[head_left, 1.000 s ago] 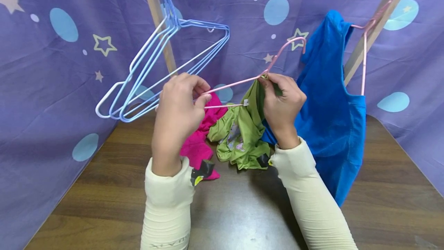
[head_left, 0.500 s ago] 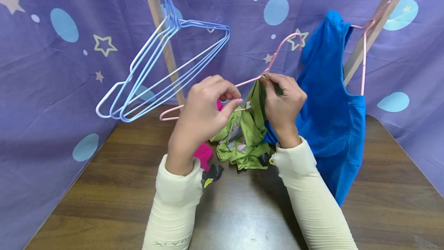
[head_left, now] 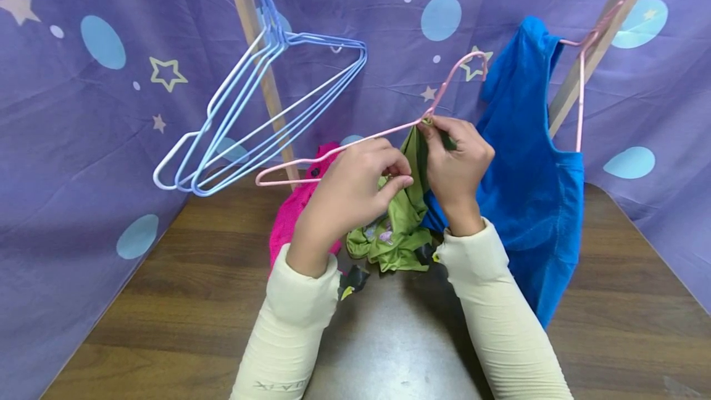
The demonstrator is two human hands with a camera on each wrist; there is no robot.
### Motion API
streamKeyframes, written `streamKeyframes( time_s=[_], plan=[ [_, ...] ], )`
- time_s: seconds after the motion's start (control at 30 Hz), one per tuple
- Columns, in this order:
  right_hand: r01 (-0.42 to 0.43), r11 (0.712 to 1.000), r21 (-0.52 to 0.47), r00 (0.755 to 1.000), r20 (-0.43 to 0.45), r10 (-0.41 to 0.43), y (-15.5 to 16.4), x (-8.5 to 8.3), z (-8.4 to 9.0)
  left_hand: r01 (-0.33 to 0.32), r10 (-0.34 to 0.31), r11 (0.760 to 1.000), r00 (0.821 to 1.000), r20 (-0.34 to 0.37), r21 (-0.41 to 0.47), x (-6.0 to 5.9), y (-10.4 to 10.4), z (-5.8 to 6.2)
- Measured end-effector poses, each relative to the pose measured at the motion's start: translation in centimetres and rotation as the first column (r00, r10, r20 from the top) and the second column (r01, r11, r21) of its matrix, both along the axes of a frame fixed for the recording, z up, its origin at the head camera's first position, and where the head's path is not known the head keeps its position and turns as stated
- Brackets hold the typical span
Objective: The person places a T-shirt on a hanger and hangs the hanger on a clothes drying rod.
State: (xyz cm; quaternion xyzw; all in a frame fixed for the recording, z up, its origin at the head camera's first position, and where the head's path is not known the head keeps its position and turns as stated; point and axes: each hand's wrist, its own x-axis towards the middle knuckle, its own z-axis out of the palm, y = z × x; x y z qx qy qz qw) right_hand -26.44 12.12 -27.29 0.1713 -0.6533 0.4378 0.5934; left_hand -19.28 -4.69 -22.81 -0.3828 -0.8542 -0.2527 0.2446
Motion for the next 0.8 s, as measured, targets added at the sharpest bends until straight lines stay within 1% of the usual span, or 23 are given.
streamKeyframes(
  time_s=[0.07,0.17,0.3,0.4,0.5,0.6,0.7,0.8],
  plan=[
    [-0.001,1.000,0.004,1.000,0.006,0.001,0.1,0.0,0.0,0.002,-0.001,1.000,0.999,0.033,-0.030,-0.4,0.2,-0.3],
    [-0.008,1.000,0.014,1.000,0.016,0.008,0.2,0.1,0.1,0.001,0.007,0.997,0.995,0.103,-0.081,-1.0,0.6,-0.7],
    [-0.021,1.000,0.019,0.999,0.032,0.020,0.4,0.2,0.2,0.004,0.028,0.987,0.980,0.196,-0.162,-1.8,1.1,-1.5],
    [-0.028,0.999,0.023,0.999,0.042,0.028,0.4,0.3,0.3,0.016,0.035,0.978,0.970,0.240,-0.207,-2.4,1.6,-2.1],
    [-0.033,0.999,0.029,0.998,0.048,0.031,0.5,0.4,0.3,0.038,0.028,0.967,0.967,0.254,-0.253,-3.0,2.2,-2.8],
    [-0.034,0.999,0.031,0.998,0.053,0.033,0.5,0.4,0.3,0.049,0.033,0.949,0.967,0.253,-0.311,-3.5,2.9,-3.5],
    [-0.033,0.999,0.031,0.998,0.054,0.031,0.5,0.4,0.4,0.038,0.054,0.934,0.968,0.246,-0.356,-3.8,3.6,-4.2],
    [-0.031,0.999,0.034,0.998,0.052,0.029,0.6,0.3,0.4,0.026,0.079,0.928,0.961,0.264,-0.372,-4.0,4.4,-4.9]
  ],
)
